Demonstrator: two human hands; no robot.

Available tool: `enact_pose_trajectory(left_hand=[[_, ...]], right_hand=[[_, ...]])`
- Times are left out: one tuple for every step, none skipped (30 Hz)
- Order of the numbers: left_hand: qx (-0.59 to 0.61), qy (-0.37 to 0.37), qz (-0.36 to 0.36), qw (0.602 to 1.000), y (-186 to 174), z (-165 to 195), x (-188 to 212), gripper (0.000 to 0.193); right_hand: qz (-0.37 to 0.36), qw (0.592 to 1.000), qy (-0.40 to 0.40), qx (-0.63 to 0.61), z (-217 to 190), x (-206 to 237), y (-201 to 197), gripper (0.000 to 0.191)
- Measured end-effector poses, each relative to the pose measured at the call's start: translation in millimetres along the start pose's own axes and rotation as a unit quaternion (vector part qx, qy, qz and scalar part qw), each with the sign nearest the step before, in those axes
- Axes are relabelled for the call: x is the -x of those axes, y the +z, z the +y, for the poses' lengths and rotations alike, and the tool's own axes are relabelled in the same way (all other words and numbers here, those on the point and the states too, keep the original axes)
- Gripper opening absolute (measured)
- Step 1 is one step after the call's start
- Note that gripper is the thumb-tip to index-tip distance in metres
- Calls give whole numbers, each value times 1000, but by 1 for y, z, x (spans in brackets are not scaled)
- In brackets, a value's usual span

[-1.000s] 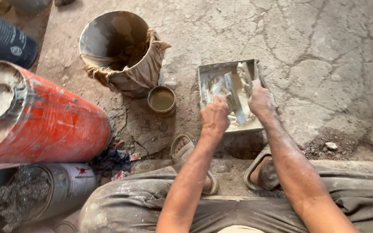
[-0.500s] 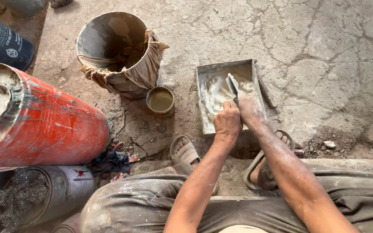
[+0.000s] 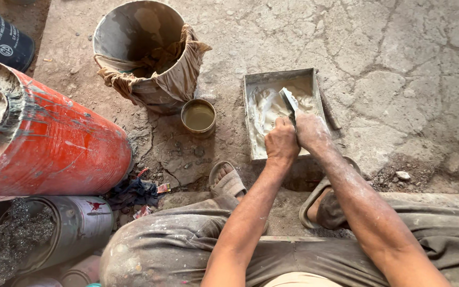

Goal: The person sits on the ground and mixes putty in a square metal box. They add water from a small can to the powder, stir and fold the mixture with a trowel until it forms a paste, then scoop the mixed putty into a bucket.

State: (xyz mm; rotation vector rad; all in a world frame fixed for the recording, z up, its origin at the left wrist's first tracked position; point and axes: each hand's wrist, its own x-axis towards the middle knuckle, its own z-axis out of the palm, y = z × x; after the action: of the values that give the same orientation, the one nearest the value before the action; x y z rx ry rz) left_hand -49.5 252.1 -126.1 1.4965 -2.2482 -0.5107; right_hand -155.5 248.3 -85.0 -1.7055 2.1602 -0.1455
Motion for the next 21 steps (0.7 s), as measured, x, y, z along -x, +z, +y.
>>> enact_pose_trajectory(left_hand=[[2, 0, 4, 1000, 4, -2, 1, 22], [6, 2, 7, 1000, 9, -3, 2, 23], [2, 2, 9, 1000, 15, -5, 3, 24], [-3, 2, 12, 1000, 21, -8, 3, 25], [-7, 0, 17, 1000, 27, -10, 3, 26], [-27, -6, 6, 1000, 32, -14, 3, 23], [-47, -12, -5, 999, 36, -17, 3, 19], [-67, -17, -15, 998, 40, -21, 2, 16], [-60, -27, -24, 998, 40, -24, 2, 21], [-52, -36, -33, 997, 39, -29, 2, 26], [-45, -45, -41, 997, 38, -33, 1, 31], [-46, -49, -36, 997, 34, -36, 1, 29], [-48, -54, -30, 997, 29, -38, 1, 26], [-50, -58, -22, 997, 23, -40, -1, 24], [-51, -70, -45, 995, 17, -41, -2, 33], [-54, -81, -67, 993, 11, -41, -4, 44], [-56, -91, -88, 990, 5, -42, -6, 56], [-47, -115, -112, 986, 0, -43, -7, 57], [-38, -139, -137, 980, -4, -45, -8, 58], [-30, -163, -162, 973, -6, -48, -8, 59], [-4, -179, -184, 966, -8, -52, -9, 58]], right_hand=[[-1, 1000, 3, 8, 0, 0, 0, 61], [5, 1000, -5, 15, 1, 1, 1, 51], [10, 1000, -12, 23, 1, 1, 2, 41], [17, 999, -20, 32, 1, 2, 3, 32], [-11, 999, -13, 40, 0, 3, 5, 30], [-40, 998, -5, 47, -2, 4, 5, 29], [-68, 996, 3, 53, -3, 5, 4, 28], [-89, 992, 9, 89, -5, 5, 1, 25], [-111, 986, 16, 125, -6, 6, -5, 23], [-133, 978, 23, 162, -7, 6, -12, 21], [-93, 987, 37, 129, -3, 6, -24, 21], [-55, 992, 52, 97, 1, 5, -35, 22], [-75, 990, 96, 64, 10, 5, -50, 23], [-95, 985, 138, 31, 22, 3, -65, 27], [-76, 985, 157, 7, 36, 1, -79, 22], [-56, 983, 175, -17, 54, 0, -92, 18], [-18, 972, 199, -121, 69, 0, -97, 18], [19, 949, 220, -224, 86, 1, -103, 23], [42, 927, 228, -294, 99, 0, -102, 24], [64, 900, 233, -362, 112, 0, -100, 26], [86, 867, 237, -430, 123, 1, -97, 27]])
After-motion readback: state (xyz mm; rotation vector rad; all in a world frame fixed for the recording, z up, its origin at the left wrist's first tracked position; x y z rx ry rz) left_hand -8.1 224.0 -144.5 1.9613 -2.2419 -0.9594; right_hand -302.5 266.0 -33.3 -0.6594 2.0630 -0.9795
